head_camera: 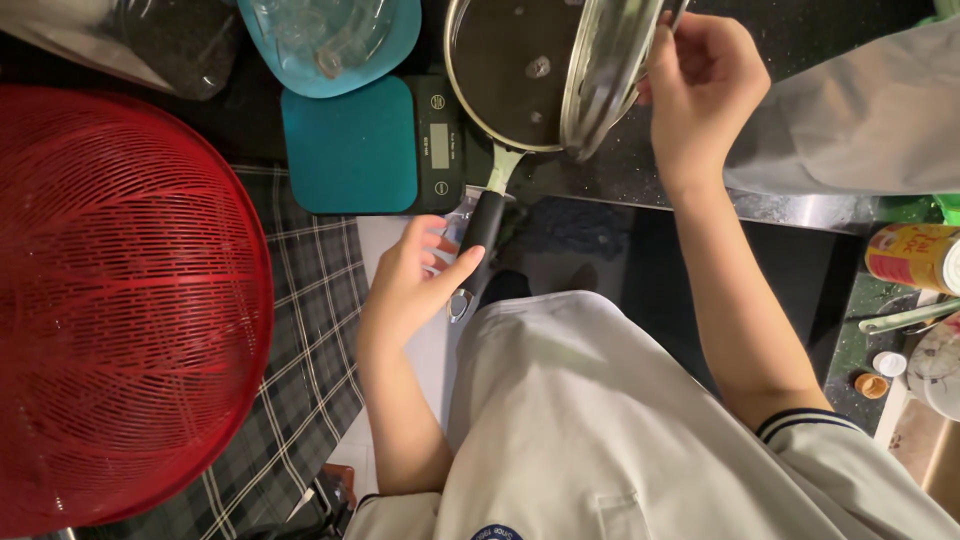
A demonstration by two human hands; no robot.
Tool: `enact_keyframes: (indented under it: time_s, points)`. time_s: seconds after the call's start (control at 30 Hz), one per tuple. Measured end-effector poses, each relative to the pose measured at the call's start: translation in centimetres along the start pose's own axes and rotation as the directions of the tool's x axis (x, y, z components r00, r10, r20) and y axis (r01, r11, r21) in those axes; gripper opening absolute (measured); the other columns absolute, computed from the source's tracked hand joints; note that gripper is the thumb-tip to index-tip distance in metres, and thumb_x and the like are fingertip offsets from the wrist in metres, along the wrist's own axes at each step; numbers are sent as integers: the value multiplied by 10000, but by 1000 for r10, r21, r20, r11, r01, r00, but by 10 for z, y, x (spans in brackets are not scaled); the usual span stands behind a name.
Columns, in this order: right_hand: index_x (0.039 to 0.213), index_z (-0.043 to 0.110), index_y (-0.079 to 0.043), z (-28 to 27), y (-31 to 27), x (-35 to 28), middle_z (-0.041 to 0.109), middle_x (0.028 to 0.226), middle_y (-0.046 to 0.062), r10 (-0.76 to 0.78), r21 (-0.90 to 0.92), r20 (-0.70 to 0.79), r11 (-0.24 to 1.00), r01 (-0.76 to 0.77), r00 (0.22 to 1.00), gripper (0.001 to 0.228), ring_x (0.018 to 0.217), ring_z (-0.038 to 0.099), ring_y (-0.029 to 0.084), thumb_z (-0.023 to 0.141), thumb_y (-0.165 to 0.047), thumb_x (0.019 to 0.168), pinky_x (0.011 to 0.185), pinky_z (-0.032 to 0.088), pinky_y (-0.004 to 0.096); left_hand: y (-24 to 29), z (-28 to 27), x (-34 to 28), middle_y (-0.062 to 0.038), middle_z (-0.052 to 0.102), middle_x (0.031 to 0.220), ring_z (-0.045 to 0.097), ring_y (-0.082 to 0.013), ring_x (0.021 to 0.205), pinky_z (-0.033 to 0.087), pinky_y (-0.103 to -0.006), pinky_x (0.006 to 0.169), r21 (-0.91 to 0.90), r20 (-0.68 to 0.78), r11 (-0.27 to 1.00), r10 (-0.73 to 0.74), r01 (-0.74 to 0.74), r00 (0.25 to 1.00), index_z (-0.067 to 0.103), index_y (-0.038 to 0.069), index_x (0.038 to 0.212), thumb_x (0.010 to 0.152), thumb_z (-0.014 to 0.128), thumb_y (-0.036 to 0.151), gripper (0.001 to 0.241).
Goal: Open a can of condensed milk and pour it into a pitcher.
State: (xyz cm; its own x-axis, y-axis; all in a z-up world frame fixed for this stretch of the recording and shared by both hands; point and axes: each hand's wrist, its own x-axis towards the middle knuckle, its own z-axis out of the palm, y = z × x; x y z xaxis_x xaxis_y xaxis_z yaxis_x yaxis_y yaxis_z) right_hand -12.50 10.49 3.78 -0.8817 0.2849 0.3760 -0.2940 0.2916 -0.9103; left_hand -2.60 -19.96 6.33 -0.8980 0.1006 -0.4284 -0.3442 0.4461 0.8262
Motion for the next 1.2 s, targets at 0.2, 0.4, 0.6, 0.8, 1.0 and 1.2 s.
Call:
enact_keyframes:
  time_s: [0.2,0.4,0.6,0.8,1.0,1.2]
  points:
    - [1088,646,98,-3,1,-2,711,919,101,-44,-119,-28,992,41,999,115,782,685,121,720,12,1109,687,570,256,1,-3,-5,-82,719,921,673,-137,686,563,-295,613,25,-15,999,24,-24,1000,593,6,1239,819,819,379,605]
    - [1144,657,92,-4,3,-3,737,952,94,28,8,-9,1000,-28,1000,89,748,708,106,694,12,1147,661,589,244,4,-5,-8,-72,705,872,674,-128,641,542,-294,571,24,1,999,-35,35,999,593,16,1245,815,809,379,603]
    - [1161,651,95,-5,1,-3,729,949,108,-20,-15,6,1000,20,1000,77,760,705,116,695,33,1172,682,592,251,7,-7,-12,-63,700,842,667,-127,627,532,-284,569,44,-3,999,-25,25,1000,602,22,1250,817,807,389,604]
    - [1172,620,92,-4,-12,2,707,1008,105,-78,23,51,997,77,996,41,744,691,106,641,99,1137,657,576,233,11,-7,-11,-53,696,830,668,-121,616,524,-284,558,53,7,998,-43,43,999,600,25,1252,816,801,393,605]
    - [1100,626,111,3,-43,15,667,958,127,-197,-129,130,968,213,972,62,773,683,138,647,158,1065,666,547,265,9,-7,-9,-45,687,827,645,-110,631,520,-281,565,57,3,998,-12,12,1000,614,25,1239,818,809,377,582]
    - [1116,627,122,4,-52,20,662,987,151,-228,-208,210,940,271,951,107,778,686,143,656,176,1028,662,557,254,9,-11,-9,-33,687,806,642,-101,625,509,-275,574,66,17,998,5,-6,1000,610,42,1240,821,813,354,561]
